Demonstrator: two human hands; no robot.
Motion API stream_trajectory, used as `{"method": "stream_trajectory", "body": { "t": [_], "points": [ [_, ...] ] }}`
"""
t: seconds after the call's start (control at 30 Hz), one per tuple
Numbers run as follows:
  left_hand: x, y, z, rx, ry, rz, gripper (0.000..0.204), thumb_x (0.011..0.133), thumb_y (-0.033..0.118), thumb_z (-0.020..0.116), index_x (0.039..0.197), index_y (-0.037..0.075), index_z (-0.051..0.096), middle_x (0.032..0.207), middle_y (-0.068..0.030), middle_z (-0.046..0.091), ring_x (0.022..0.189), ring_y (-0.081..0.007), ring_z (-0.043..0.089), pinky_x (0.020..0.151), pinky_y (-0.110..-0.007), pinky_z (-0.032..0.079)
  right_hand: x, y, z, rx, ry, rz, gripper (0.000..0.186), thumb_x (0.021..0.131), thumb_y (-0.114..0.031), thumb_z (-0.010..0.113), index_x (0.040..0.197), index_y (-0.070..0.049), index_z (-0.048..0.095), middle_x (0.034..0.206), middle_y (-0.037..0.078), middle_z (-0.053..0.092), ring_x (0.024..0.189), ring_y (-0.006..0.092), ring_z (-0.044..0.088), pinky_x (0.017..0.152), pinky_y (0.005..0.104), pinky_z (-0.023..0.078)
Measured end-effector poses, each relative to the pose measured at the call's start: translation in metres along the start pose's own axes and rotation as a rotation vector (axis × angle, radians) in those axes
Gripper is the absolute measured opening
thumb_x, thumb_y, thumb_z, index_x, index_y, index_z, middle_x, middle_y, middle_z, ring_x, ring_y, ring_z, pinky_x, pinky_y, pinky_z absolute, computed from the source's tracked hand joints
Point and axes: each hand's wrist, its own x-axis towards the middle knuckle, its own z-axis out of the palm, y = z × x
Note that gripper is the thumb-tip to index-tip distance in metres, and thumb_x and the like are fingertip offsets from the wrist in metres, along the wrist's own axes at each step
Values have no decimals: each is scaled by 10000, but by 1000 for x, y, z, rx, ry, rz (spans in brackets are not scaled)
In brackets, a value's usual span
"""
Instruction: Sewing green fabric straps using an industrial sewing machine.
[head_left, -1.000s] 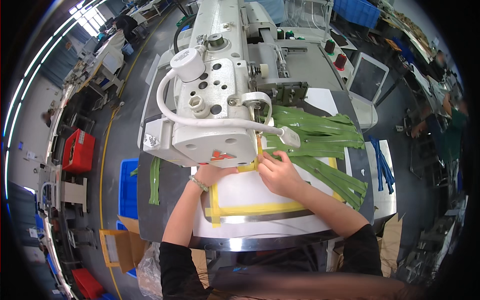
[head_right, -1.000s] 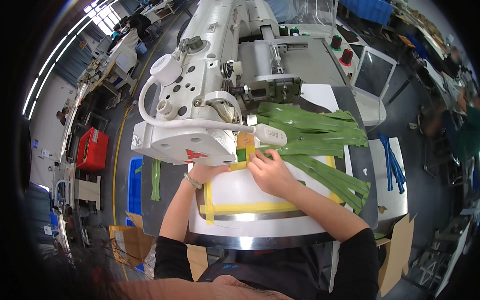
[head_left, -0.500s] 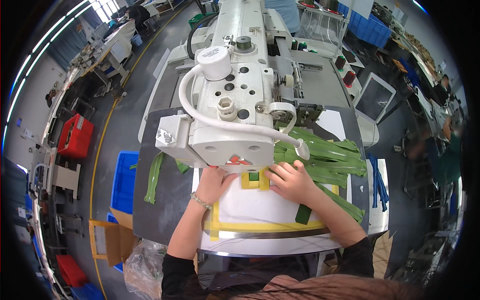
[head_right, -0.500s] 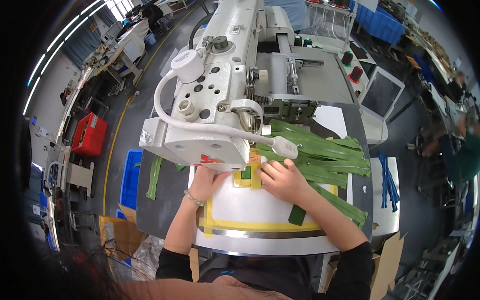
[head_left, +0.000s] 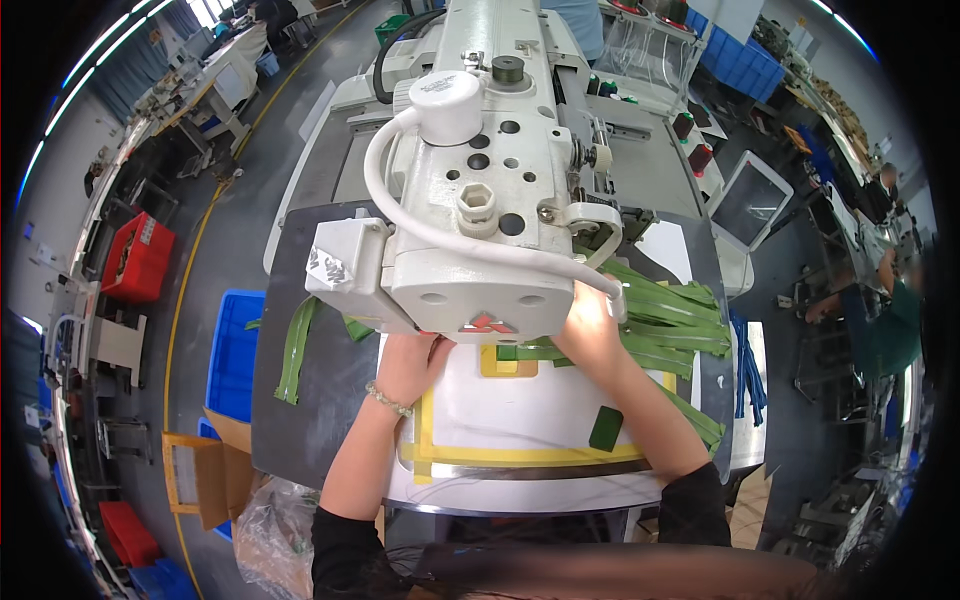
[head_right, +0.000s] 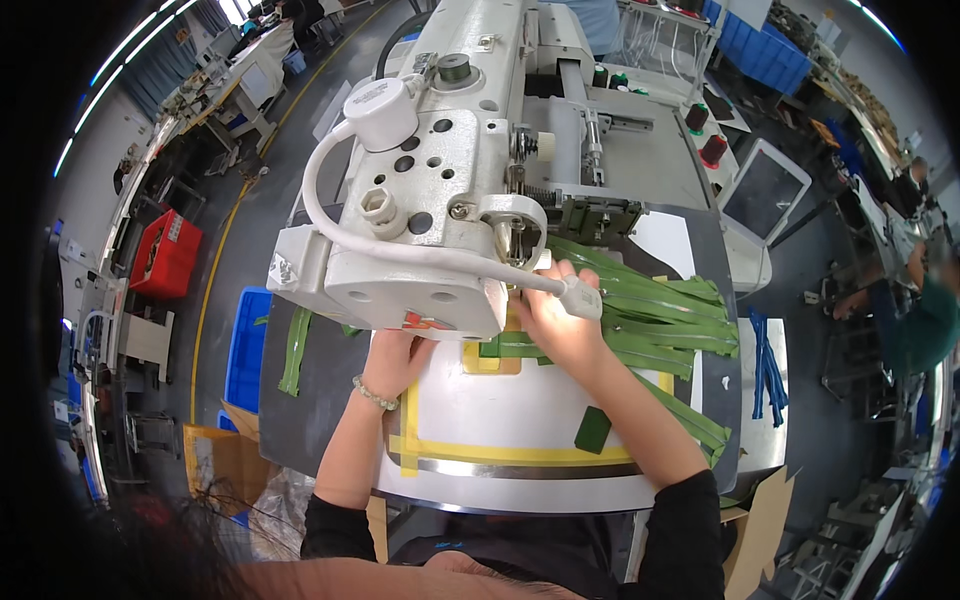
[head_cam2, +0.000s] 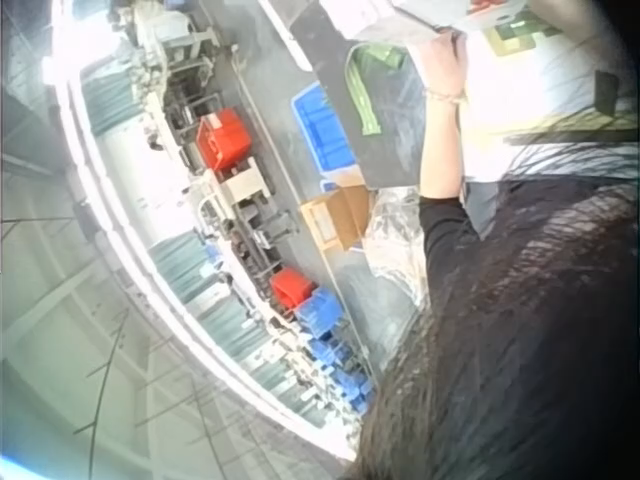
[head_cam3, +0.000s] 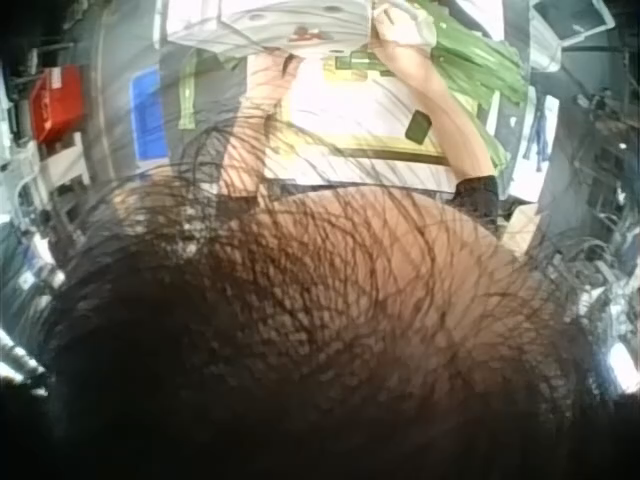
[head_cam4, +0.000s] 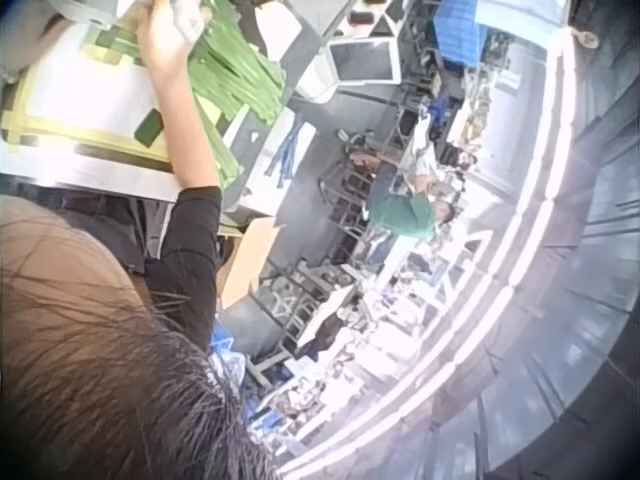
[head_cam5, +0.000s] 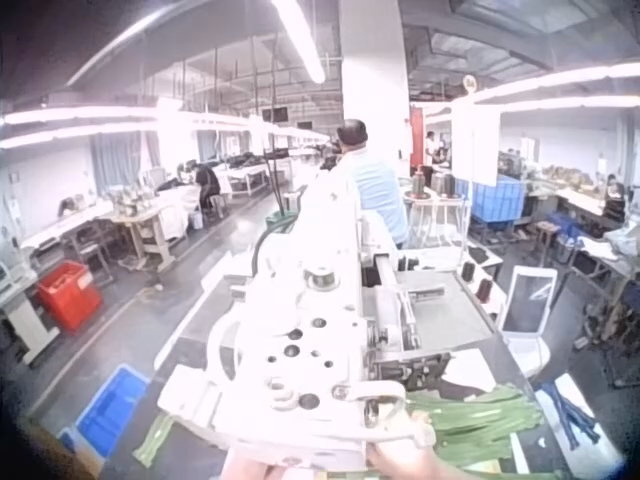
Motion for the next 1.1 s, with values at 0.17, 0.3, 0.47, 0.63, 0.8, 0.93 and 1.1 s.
{"method": "stream_trajectory", "body": {
  "t": [0.17, 0.3, 0.47, 0.63, 0.8, 0.93, 1.1],
  "points": [
    [0, -4, 1, -6, 23, 69, 159, 769, 76, 658, 918, 23, 673, 866, -153, 642, 816, -344, 595, 745, -422, 462, -25, -29, -29, -144, -305, -95, 323, 721, -316, 741, 912, -88, 616, 961, 39, 526, 924, 199, 511, 810, 365, 376],
    [-4, -10, 6, -61, 91, 93, 133, 776, 106, 677, 842, -9, 659, 838, -178, 631, 807, -368, 583, 738, -436, 454, -24, -33, -24, -187, -310, -175, 274, 769, -251, 693, 963, -80, 602, 945, 34, 519, 970, 200, 497, 832, 369, 357],
    [-1, -12, 9, -67, 121, 104, 127, 778, 112, 681, 812, -9, 665, 851, -180, 629, 828, -371, 577, 752, -434, 455, -27, -26, -18, 16, -241, -123, 317, 812, -197, 663, 1057, -23, 560, 721, 52, 555, 710, 229, 552, 721, 346, 407],
    [-6, -16, 7, -53, 135, 122, 127, 781, 118, 684, 819, -3, 683, 859, -173, 634, 849, -362, 579, 765, -425, 458, -24, -36, -31, 346, -370, 168, 402, 863, -202, 637, 1178, 15, 511, 523, 91, 536, 515, 305, 563, 570, 402, 459],
    [-8, -9, 2, -72, 123, 111, 119, 769, 123, 706, 843, 30, 718, 878, -156, 641, 855, -352, 586, 779, -414, 465, -15, -32, -39, 547, -492, 295, 250, 888, -203, 608, 1042, -10, 650, 671, 168, 633, 641, 337, 625, 634, 409, 495],
    [-10, -11, 2, -69, 140, 140, 113, 764, 120, 714, 841, 38, 722, 876, -151, 642, 846, -350, 588, 775, -416, 466, -16, -31, -33, 758, -535, 393, 230, 890, -188, 589, 940, 17, 682, 748, 200, 653, 702, 340, 641, 672, 395, 500],
    [-11, -8, -3, -47, 64, 135, 194, 740, 87, 730, 930, 47, 725, 969, -123, 670, 935, -325, 587, 851, -410, 453, -16, -32, -37, 676, -592, 316, 235, 892, -182, 576, 951, 22, 677, 777, 210, 660, 712, 328, 642, 682, 374, 492]
  ]
}}
